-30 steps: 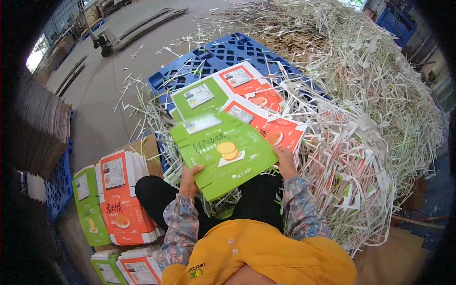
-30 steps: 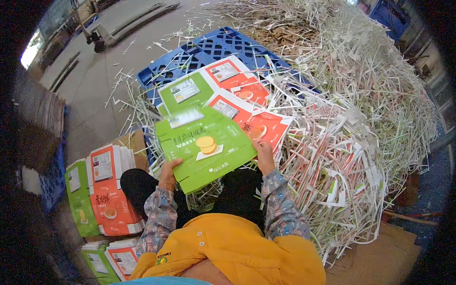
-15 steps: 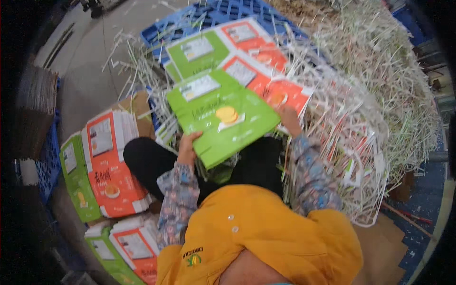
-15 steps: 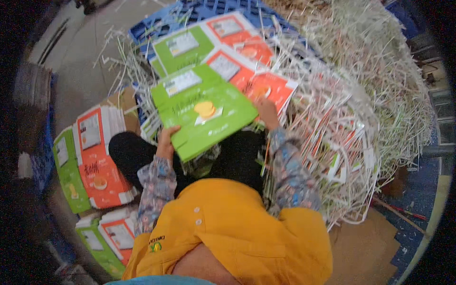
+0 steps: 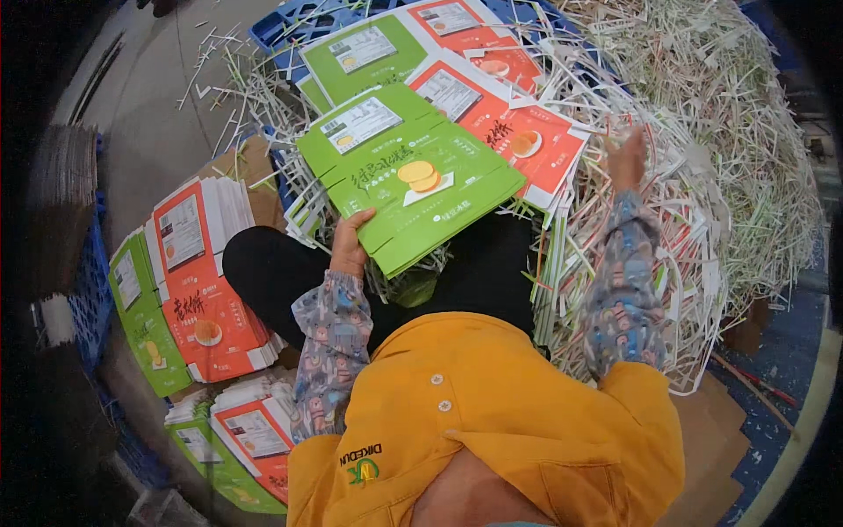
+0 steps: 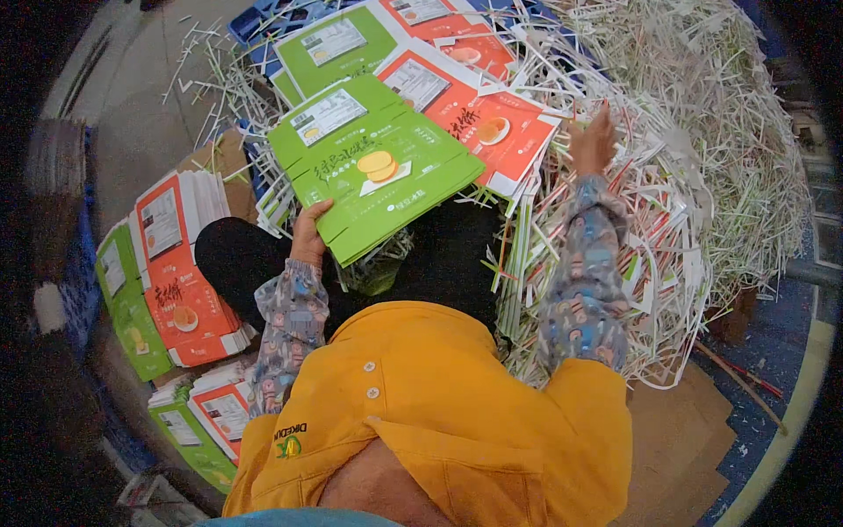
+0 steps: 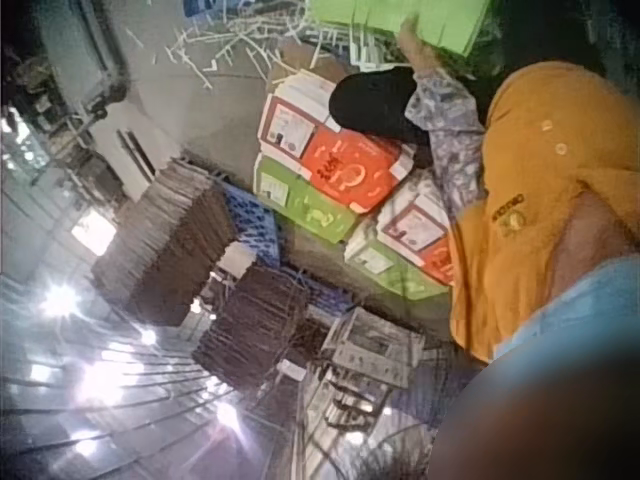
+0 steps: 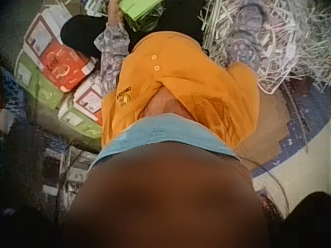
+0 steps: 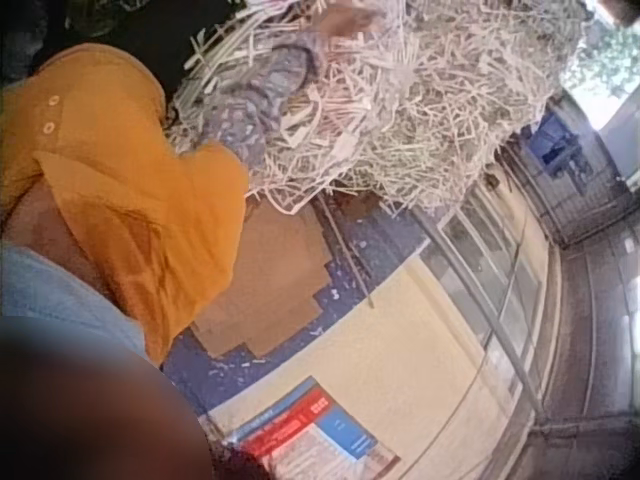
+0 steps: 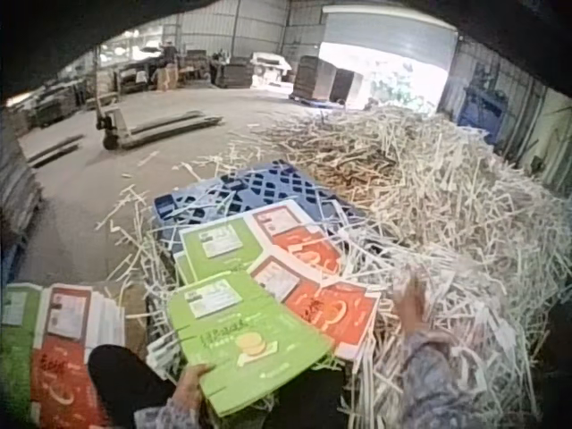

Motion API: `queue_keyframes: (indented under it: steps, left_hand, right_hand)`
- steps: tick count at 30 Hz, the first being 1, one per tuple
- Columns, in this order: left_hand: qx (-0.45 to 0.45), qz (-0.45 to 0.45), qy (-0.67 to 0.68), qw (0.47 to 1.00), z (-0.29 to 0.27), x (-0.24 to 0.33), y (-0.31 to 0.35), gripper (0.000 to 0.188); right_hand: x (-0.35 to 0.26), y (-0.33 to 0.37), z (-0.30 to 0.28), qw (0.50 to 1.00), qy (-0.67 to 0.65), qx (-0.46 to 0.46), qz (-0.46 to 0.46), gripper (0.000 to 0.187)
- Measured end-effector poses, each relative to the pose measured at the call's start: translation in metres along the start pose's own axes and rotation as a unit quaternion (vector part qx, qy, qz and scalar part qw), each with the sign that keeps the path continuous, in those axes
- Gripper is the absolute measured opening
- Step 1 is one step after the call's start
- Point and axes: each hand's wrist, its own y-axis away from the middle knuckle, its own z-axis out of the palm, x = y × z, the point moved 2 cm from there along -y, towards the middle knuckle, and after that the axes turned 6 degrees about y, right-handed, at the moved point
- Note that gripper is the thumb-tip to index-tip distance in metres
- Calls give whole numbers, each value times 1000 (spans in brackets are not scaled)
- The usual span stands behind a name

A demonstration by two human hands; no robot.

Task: Sorting and clearing shredded paper waste from flattened cardboard boxes on the floor.

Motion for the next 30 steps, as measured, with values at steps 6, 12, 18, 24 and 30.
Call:
queue_keyframes:
  steps: [6, 12, 18, 24, 30]
  left_hand:
    - [-16, 0, -1, 1000, -14, -2, -8, 34]
    - [-15, -57, 40, 997, -14, -10, -7, 32]
    - [99, -28, 33, 994, -31, -20, 11, 31]
    - [-28, 36, 84, 995, 20, -36, 21, 37]
    - [-91, 44, -45, 994, 65, -28, -4, 38]
  right_hand:
    - [-57, 1, 45, 896, -190, -389, 100, 36]
    - [-109, 79, 136, 640, -240, -675, 276, 43]
    - [-191, 69, 105, 795, -92, -598, -41, 30]
    - [-249, -24, -26, 788, -393, -475, -8, 29]
    - [-270, -32, -113, 786, -407, -465, 21, 26]
